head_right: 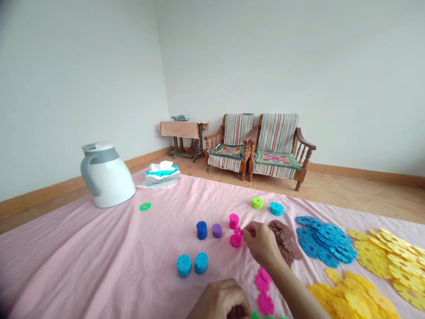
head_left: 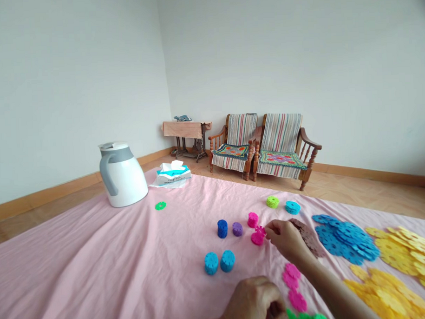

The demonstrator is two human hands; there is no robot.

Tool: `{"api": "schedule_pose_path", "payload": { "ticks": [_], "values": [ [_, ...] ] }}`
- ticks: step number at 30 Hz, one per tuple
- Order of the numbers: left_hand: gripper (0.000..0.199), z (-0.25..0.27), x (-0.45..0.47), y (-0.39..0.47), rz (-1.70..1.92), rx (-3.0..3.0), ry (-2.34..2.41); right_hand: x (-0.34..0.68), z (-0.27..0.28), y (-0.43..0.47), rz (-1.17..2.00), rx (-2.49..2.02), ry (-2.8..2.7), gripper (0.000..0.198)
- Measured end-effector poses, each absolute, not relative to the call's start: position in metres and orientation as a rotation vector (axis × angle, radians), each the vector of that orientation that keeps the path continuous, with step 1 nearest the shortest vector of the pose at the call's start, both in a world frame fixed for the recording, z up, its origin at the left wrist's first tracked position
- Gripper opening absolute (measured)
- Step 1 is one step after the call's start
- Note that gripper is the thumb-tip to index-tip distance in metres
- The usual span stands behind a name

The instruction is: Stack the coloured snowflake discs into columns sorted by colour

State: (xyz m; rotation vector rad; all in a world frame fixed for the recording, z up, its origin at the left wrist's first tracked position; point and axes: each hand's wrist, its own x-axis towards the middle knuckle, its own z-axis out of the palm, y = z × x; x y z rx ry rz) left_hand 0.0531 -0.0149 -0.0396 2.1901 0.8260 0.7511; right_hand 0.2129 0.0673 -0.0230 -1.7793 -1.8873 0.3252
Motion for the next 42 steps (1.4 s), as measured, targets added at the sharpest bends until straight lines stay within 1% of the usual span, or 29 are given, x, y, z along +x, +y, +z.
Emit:
{"api": "schedule_pose_path", "payload": {
  "ticks": [3, 6, 13, 18, 25, 42],
  "values": [
    [0.011, -0.044, 0.053, -0.014, 0.743, 2.203, 0.834, 0.208, -0.029, 0.070, 0.409, -1.751, -1.868, 0.024],
    [0.011, -0.046, 0.054, -0.014, 0.717, 2.228, 0.840, 0.206, -0.031, 0.071, 0.414, -1.763, -1.846, 0.023],
    [0.011, -0.043, 0.054, -0.014, 0.733, 2.240, 0.836, 0.207, -0.023, 0.066, 0.245, -1.780, -1.872, 0.020],
    [0.010, -0.043, 0.054, -0.015, 0.752, 2.222, 0.832, 0.198, -0.020, 0.053, 0.134, -1.668, -1.971, 0.016],
    [0.011, -0.040, 0.053, -0.015, 0.773, 2.223, 0.815, 0.183, -0.020, 0.039, 0.002, -1.581, -2.129, 0.025],
    [0.010, -0.041, 0.053, -0.015, 0.707, 2.250, 0.842, 0.184, -0.028, 0.043, -0.023, -1.597, -2.129, 0.026]
  ]
}}
